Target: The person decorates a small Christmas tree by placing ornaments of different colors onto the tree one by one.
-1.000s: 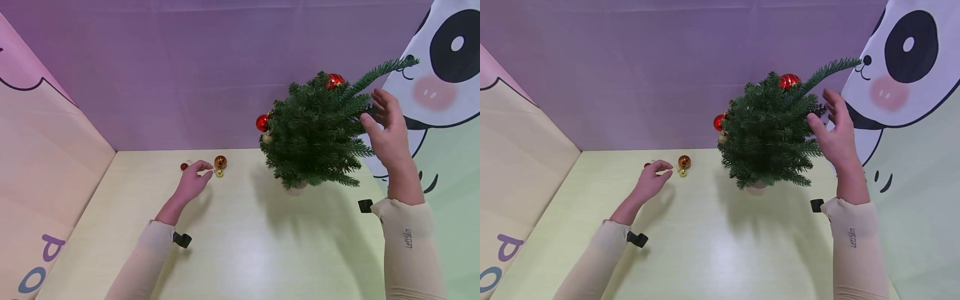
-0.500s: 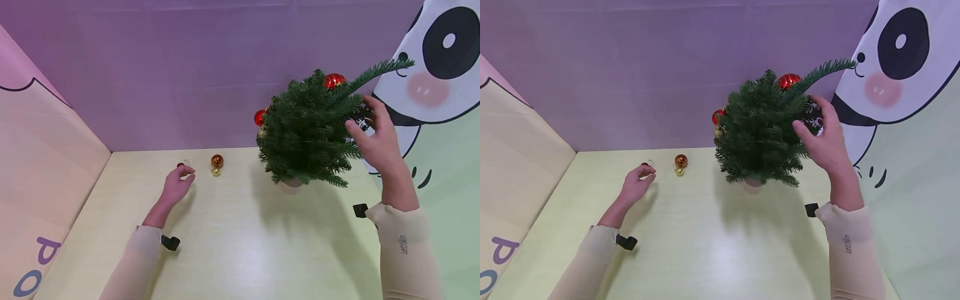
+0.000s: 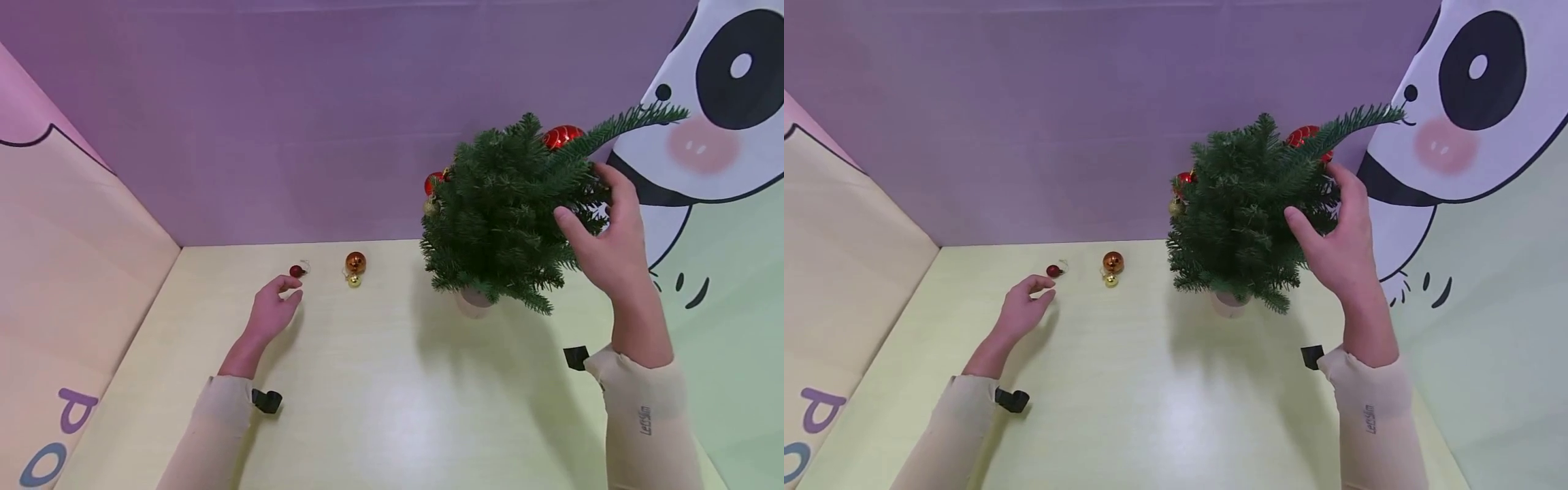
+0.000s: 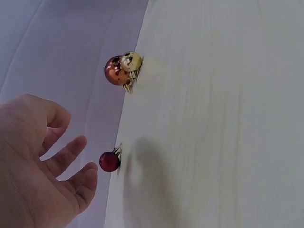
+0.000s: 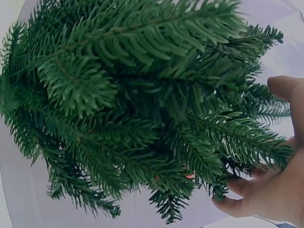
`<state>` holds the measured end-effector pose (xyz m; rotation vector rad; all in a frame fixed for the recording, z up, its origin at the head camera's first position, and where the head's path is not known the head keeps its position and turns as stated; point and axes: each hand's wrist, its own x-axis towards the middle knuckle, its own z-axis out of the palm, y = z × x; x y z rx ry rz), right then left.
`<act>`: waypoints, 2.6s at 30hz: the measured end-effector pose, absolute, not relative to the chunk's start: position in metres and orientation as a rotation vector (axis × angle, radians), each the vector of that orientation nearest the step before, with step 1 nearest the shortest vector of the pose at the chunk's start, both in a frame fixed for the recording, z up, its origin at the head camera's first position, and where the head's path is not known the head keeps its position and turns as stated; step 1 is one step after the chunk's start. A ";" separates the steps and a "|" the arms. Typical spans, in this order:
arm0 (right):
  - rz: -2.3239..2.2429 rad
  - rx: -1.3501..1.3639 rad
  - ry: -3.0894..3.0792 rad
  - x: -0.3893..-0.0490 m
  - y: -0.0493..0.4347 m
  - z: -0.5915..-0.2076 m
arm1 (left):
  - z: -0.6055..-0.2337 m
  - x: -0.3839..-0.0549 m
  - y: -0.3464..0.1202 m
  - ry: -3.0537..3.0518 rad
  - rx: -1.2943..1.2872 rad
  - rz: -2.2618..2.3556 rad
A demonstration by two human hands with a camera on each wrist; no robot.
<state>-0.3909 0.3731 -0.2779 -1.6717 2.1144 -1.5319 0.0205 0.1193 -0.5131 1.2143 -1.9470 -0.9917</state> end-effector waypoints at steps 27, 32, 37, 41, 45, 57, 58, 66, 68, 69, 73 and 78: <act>-1.650 -1.731 2.168 -0.358 0.395 -0.289 | -0.495 0.008 0.114 -2.066 1.200 -0.999; -1.665 -1.745 2.163 -0.352 0.394 -0.289 | -0.488 -0.007 0.109 -2.084 1.188 -0.998; -1.678 -1.742 2.166 -0.345 0.394 -0.293 | -0.485 -0.024 0.104 -2.132 1.216 -1.010; -1.680 -1.737 2.192 -0.342 0.396 -0.294 | -0.486 -0.040 0.102 -2.176 1.276 -0.990; -1.672 -1.742 2.219 -0.343 0.397 -0.295 | -0.488 -0.058 0.102 -2.231 1.362 -0.958; -1.651 -1.765 2.200 -0.347 0.397 -0.293 | -0.497 -0.092 0.097 -2.236 1.555 -0.807; -1.648 -1.762 2.199 -0.347 0.397 -0.294 | -0.498 -0.093 0.095 -2.230 1.564 -0.805; -1.634 -1.755 2.205 -0.350 0.397 -0.298 | -0.508 -0.103 0.089 -2.227 1.551 -0.814; -1.633 -1.749 2.195 -0.351 0.397 -0.298 | -0.511 -0.106 0.088 -2.254 1.537 -0.801; -1.639 -1.745 2.188 -0.351 0.397 -0.299 | -0.512 -0.107 0.087 -2.267 1.521 -0.798; -1.666 -1.753 2.177 -0.353 0.398 -0.299 | -0.512 -0.114 0.087 -2.287 1.413 -0.815; -1.653 -1.758 2.184 -0.353 0.398 -0.299 | -0.509 -0.117 0.092 -2.241 1.394 -0.790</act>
